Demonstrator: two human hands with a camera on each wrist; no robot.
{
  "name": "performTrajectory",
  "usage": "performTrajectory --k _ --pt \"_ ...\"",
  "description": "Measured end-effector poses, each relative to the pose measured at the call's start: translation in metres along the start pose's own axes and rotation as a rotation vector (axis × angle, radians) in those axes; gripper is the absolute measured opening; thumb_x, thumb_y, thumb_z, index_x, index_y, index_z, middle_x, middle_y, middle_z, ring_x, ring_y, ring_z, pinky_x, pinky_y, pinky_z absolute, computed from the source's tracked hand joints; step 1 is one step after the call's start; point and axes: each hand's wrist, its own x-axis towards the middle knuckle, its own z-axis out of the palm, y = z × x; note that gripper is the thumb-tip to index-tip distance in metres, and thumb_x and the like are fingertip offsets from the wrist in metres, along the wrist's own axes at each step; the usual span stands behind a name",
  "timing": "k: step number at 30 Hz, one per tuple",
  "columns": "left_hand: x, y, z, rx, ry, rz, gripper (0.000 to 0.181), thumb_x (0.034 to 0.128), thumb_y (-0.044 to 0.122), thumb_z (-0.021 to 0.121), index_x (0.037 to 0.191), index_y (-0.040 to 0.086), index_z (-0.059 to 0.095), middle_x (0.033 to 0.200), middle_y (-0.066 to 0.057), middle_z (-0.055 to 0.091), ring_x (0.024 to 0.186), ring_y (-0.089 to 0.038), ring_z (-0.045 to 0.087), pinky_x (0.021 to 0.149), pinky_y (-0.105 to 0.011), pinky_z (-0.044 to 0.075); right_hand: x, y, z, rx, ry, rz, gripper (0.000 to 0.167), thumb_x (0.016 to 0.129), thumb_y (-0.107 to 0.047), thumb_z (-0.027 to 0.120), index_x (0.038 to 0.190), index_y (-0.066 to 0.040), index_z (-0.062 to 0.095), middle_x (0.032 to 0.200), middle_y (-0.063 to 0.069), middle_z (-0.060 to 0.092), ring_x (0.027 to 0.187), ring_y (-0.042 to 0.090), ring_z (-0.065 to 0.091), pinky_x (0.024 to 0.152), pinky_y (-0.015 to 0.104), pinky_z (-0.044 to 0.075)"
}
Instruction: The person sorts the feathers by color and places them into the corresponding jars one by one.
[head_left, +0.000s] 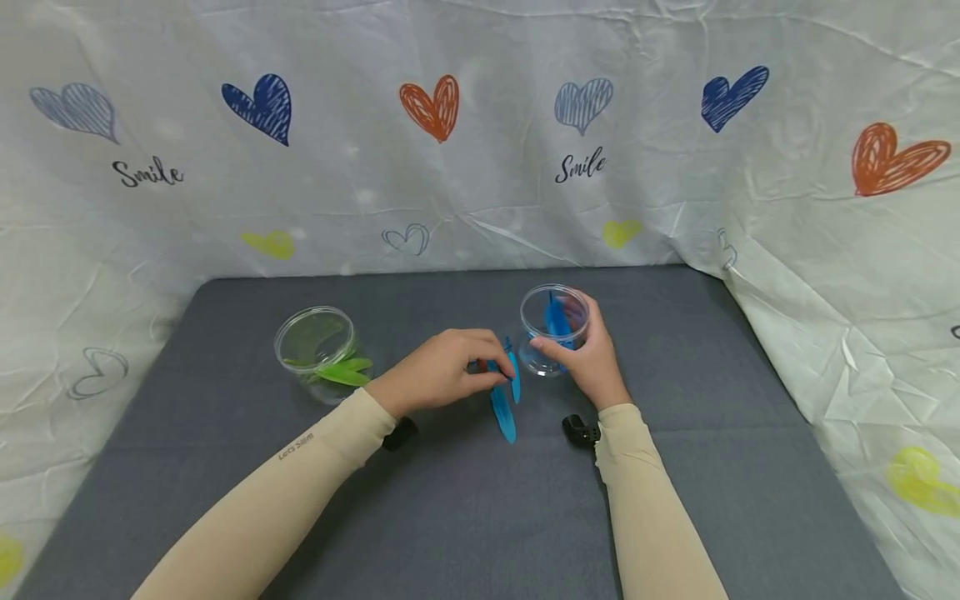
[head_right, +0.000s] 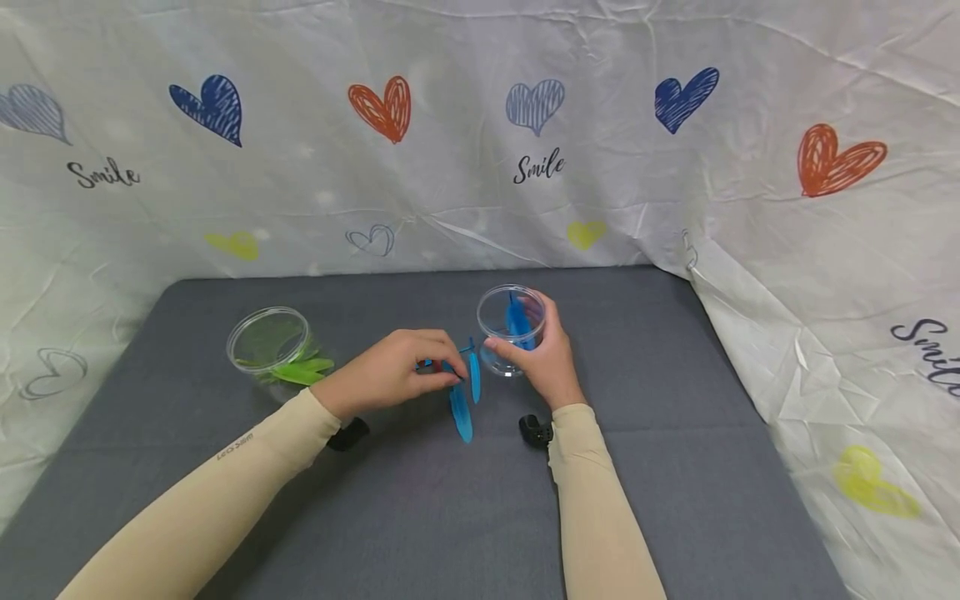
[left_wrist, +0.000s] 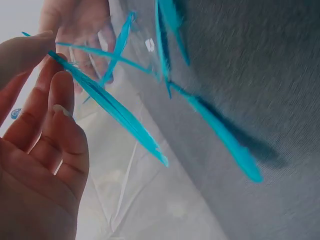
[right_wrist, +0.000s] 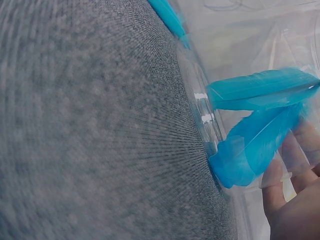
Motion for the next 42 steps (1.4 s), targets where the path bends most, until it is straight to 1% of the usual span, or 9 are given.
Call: performTrajectory --k 2,4,8,12,19,26,32,36,42 --pt "0.003 0.0 -0.005 0.015 0.021 -0.011 0.012 0.1028 0.022 0.078 0.113 0.027 0.081 0.112 0.015 0.071 0.089 -0.003 0.064 0.077 -0.027 0.059 0.001 -0.001 0.0 0.001 -0.001 0.001 0.094 0.091 -0.026 0.088 0.168 -0.023 0.033 0.166 0.012 0.047 0.153 0.034 0.047 0.126 0.057 0.041" --pt "0.007 0.001 -0.01 0.021 0.044 -0.013 0.013 0.1032 0.023 0.077 0.114 0.026 0.081 0.112 0.016 0.072 0.089 -0.003 0.064 0.077 -0.026 0.058 0.001 0.0 0.0 0.001 0.002 -0.001 0.095 0.091 -0.026 0.089 0.168 -0.024 0.033 0.166 0.011 0.047 0.153 0.034 0.047 0.126 0.057 0.041" --pt "0.016 0.005 -0.02 0.027 0.112 -0.004 0.014 0.1028 0.023 0.078 0.116 0.023 0.081 0.108 0.013 0.074 0.088 -0.005 0.063 0.076 -0.029 0.058 0.002 0.003 -0.001 -0.004 0.012 -0.016 0.095 0.09 -0.03 0.089 0.167 -0.03 0.033 0.165 0.006 0.048 0.152 0.03 0.048 0.126 0.056 0.042" --pt "0.026 0.01 -0.029 0.029 0.186 0.001 0.015 0.1031 0.024 0.077 0.118 0.022 0.08 0.109 0.01 0.076 0.087 -0.006 0.065 0.078 -0.032 0.059 0.002 0.005 -0.001 -0.004 0.02 -0.033 0.094 0.09 -0.035 0.09 0.166 -0.034 0.035 0.163 0.001 0.05 0.15 0.026 0.05 0.125 0.056 0.044" --pt "0.04 0.021 -0.04 -0.009 0.298 -0.003 0.016 0.1048 0.028 0.075 0.119 0.02 0.078 0.109 0.009 0.076 0.086 -0.006 0.065 0.079 -0.031 0.059 0.004 0.005 -0.001 -0.002 0.023 -0.05 0.09 0.089 -0.042 0.09 0.163 -0.038 0.038 0.159 -0.002 0.053 0.146 0.023 0.053 0.123 0.056 0.046" --pt "0.059 0.039 -0.05 -0.082 0.403 -0.011 0.017 0.1041 0.029 0.076 0.119 0.021 0.077 0.107 0.01 0.077 0.085 -0.005 0.064 0.077 -0.031 0.058 0.005 0.005 -0.003 -0.011 0.03 -0.054 0.092 0.087 -0.048 0.091 0.162 -0.04 0.037 0.159 -0.004 0.053 0.146 0.022 0.053 0.122 0.056 0.046" --pt "0.074 0.051 -0.055 -0.12 0.43 0.02 0.019 0.1034 0.032 0.077 0.119 0.021 0.077 0.106 0.011 0.078 0.087 -0.005 0.066 0.078 -0.03 0.059 0.004 0.004 -0.004 -0.018 0.03 -0.045 0.093 0.087 -0.049 0.091 0.162 -0.04 0.037 0.16 -0.004 0.052 0.146 0.022 0.053 0.123 0.057 0.046" --pt "0.083 0.054 -0.057 -0.132 0.436 0.019 0.019 0.1039 0.033 0.076 0.118 0.02 0.077 0.106 0.011 0.078 0.088 -0.005 0.066 0.079 -0.029 0.058 0.005 0.005 -0.004 -0.011 0.029 -0.042 0.093 0.088 -0.049 0.091 0.163 -0.04 0.037 0.16 -0.003 0.052 0.147 0.024 0.052 0.123 0.058 0.046" --pt "0.085 0.052 -0.057 -0.171 0.451 -0.004 0.018 0.1037 0.031 0.077 0.116 0.019 0.077 0.105 0.009 0.078 0.09 -0.006 0.067 0.079 -0.03 0.059 0.003 0.007 0.001 -0.001 0.011 -0.023 0.094 0.087 -0.051 0.091 0.162 -0.041 0.036 0.159 -0.004 0.052 0.145 0.024 0.053 0.12 0.058 0.048"
